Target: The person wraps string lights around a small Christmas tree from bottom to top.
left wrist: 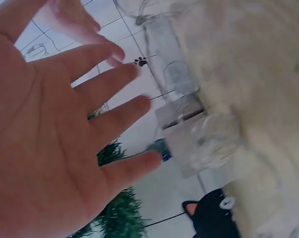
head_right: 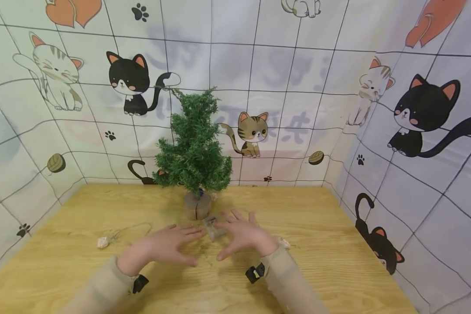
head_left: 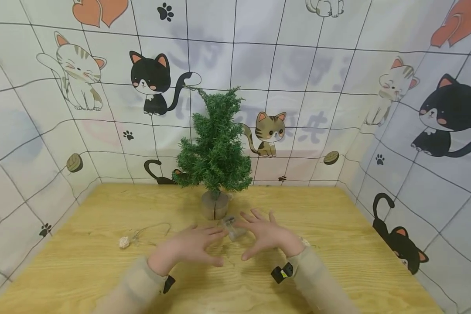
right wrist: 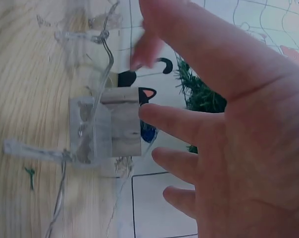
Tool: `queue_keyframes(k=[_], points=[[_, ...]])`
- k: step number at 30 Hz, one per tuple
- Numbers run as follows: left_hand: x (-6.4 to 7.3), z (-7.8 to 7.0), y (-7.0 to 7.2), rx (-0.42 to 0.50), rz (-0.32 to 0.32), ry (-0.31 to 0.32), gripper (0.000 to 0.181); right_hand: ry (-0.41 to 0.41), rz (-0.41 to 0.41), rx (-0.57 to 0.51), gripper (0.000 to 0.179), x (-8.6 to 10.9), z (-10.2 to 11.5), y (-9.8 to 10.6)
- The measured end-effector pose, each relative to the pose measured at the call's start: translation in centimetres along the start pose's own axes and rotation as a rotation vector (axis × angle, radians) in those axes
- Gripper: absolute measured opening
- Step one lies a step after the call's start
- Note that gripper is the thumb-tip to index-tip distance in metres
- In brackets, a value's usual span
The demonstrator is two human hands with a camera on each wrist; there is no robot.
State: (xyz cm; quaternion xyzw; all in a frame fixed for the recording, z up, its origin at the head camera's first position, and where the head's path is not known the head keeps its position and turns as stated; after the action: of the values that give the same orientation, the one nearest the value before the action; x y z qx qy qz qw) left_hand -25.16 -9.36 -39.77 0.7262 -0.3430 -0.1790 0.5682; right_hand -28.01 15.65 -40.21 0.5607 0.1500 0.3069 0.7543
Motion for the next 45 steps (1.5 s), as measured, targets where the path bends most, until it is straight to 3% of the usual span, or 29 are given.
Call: queue_keyframes(k=[4,10,13,17,21,27,33,40,45], points=[[0.1,0.0,-0.8,0.068,0.001,-0.047,0.073,0.036,0.024,0.025,0.089,0.0,1.2,-0.3],[-0.4,0.0,-2.0,0.097,0.005,-0.095,0.069,0.072,0.084,0.031,0.083,0.6,3.0,-0.9],[-0.7,-0.3,-2.4,0.094,0.009,-0.11,0.058,0.059,0.11,0.014,0.08,0.8,3.5,-1.1],[-0.8,-0.5,-2.1,0.065,-0.047,-0.117,0.041,0.043,0.146,-0.035,0.075,0.9,3.6,-1.3],[-0.3,-0.4,-0.7,0.051,-0.161,-0.153,0.01,0.087,0.176,-0.062,0.059,0.6,3.6,-1.6],[1.8,-0.7,2.7,0.066,-0.288,-0.185,0.015,0.209,0.167,-0.108,0.008,0.4,3.7,-1.5],[5.2,0.4,6.1,0.085,-0.426,-0.091,0.013,0.265,0.134,-0.185,0.017,0.8,3.4,-0.3],[9.3,2.4,8.9,0.105,-0.625,0.006,0.013,0.304,0.142,-0.382,0.008,1.5,2.4,1.6],[11.3,4.1,9.9,0.12,-0.666,0.067,0.014,0.348,0.21,-0.509,0.011,1.8,2.3,1.8]])
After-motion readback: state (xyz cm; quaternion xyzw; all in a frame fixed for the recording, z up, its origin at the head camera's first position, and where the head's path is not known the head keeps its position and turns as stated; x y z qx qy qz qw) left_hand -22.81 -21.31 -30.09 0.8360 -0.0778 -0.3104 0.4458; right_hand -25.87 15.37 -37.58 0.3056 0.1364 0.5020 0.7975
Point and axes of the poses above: each hand's wrist, its own x-axis away from the middle knuckle, its own y-axis out of the back of the hand, z = x × y, the point moved 1 cm from there along -x, towards the middle knuckle
